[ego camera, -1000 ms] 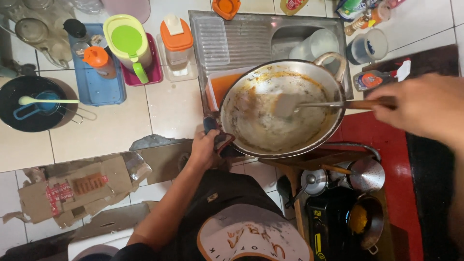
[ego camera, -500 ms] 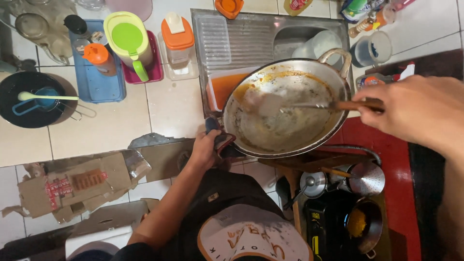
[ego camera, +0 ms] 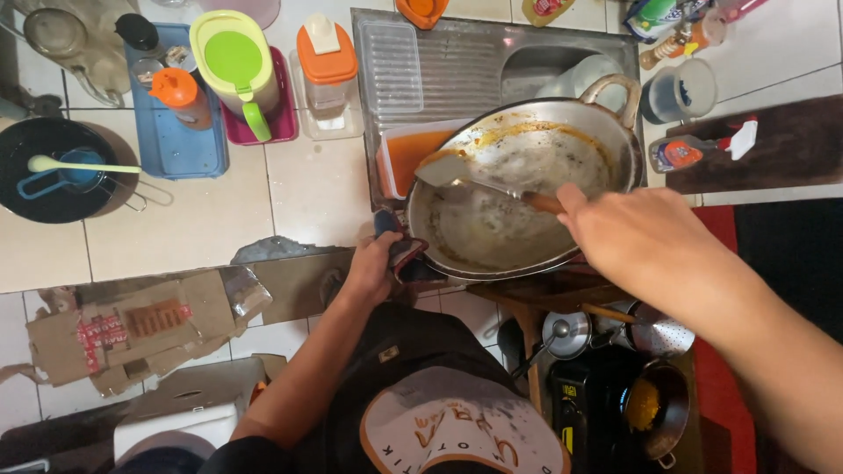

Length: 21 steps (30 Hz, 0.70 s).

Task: The person places a plastic container on the sink counter, then picks up a pot of orange liquid from the stove using a cloth. They pour the liquid into the container, scrape the pot with a spatula, and rinse the pot and spatula in the sink.

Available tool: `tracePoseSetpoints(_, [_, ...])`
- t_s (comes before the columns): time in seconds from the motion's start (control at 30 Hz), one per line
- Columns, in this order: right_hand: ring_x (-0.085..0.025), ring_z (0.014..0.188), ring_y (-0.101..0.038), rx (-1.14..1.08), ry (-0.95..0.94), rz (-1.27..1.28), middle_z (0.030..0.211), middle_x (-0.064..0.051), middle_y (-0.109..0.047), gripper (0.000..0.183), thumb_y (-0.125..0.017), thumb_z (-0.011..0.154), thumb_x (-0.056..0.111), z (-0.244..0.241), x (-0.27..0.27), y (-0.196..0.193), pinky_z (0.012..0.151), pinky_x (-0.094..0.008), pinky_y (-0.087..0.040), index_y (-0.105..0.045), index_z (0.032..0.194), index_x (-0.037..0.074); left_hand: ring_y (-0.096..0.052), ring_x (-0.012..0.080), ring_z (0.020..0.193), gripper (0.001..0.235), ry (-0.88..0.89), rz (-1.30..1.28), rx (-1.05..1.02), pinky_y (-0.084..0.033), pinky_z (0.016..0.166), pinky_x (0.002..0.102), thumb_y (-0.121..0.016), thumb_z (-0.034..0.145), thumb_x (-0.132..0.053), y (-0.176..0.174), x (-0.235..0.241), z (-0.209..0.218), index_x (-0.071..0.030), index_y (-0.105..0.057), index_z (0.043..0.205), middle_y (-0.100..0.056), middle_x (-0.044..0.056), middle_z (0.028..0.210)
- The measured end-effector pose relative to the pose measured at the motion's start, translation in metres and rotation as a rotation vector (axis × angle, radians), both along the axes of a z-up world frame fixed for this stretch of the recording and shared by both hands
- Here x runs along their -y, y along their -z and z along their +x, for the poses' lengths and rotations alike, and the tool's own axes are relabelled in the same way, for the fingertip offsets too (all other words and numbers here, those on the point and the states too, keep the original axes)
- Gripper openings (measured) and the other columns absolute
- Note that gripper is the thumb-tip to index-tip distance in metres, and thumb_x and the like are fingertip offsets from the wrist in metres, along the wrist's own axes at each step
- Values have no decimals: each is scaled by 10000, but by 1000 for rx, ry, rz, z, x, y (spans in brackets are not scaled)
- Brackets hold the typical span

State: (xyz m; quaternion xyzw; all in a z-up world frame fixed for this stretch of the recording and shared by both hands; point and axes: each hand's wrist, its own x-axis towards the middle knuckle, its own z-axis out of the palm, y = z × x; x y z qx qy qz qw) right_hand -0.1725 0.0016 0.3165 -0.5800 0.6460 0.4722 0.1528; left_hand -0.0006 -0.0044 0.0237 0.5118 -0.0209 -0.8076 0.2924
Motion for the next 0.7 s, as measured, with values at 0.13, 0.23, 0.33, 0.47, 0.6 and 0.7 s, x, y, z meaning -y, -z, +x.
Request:
tracePoseSetpoints(0.13, [-114, 489, -577, -38, 84, 33, 615, 53, -534, 273, -299, 1085, 322, 13, 10, -27, 433, -230, -532, -453, 1269, 192, -655, 307, 676, 175, 5, -7, 2, -572, 605, 416, -617, 810, -95, -6, 1, 0, 26, -594, 934, -643, 179, 796])
tracePoseSetpoints(0.23, [-254, 767, -780, -195, 63, -51, 855, -7, -779, 348, -264, 1044, 423, 5, 17, -43, 714, -417, -620, -402, 1362, 393, -658, 281, 664, 177, 1, -16, -8, -567, 571, 378, -624, 811, -98, -8, 1, 1, 17, -573, 935, -637, 170, 784])
tracePoseSetpoints(0.33, [-243, 920, -786, -279, 69, -40, 1000, 13, -785, 303, -232, 1065, 442, -11, 23, -49, 804, -446, -630, -498, 1194, 377, -661, 295, 632, 183, 55, -17, 15, -568, 527, 409, -614, 813, -124, -11, 1, 3, 9, -574, 933, -642, 163, 760])
tracePoseSetpoints(0.47, [-130, 788, -708, -357, -13, -106, 845, 59, -726, 257, -335, 1052, 472, -67, 30, -31, 721, -293, -549, -540, 1204, 447, -656, 271, 606, 162, 7, 18, 1, -570, 515, 388, -643, 794, -95, -4, 1, 4, 28, -591, 887, -648, 156, 725])
tracePoseSetpoints(0.6, [-129, 444, -562, -329, -228, -211, 487, 17, -635, 276, -437, 999, 560, -142, 36, -3, 485, -249, -378, -559, 1238, 498, -666, 280, 644, 183, -9, 14, -31, -582, 545, 411, -644, 803, -87, 1, -1, 7, 17, -542, 914, -651, 171, 759])
tracePoseSetpoints(0.7, [-199, 607, -616, -225, 42, -144, 566, -58, -625, 326, -455, 990, 502, -109, 52, -14, 536, -312, -395, -532, 1307, 493, -672, 332, 677, 154, 54, 14, -61, -575, 565, 442, -606, 828, -78, -10, 2, 13, 63, -611, 891, -668, 208, 792])
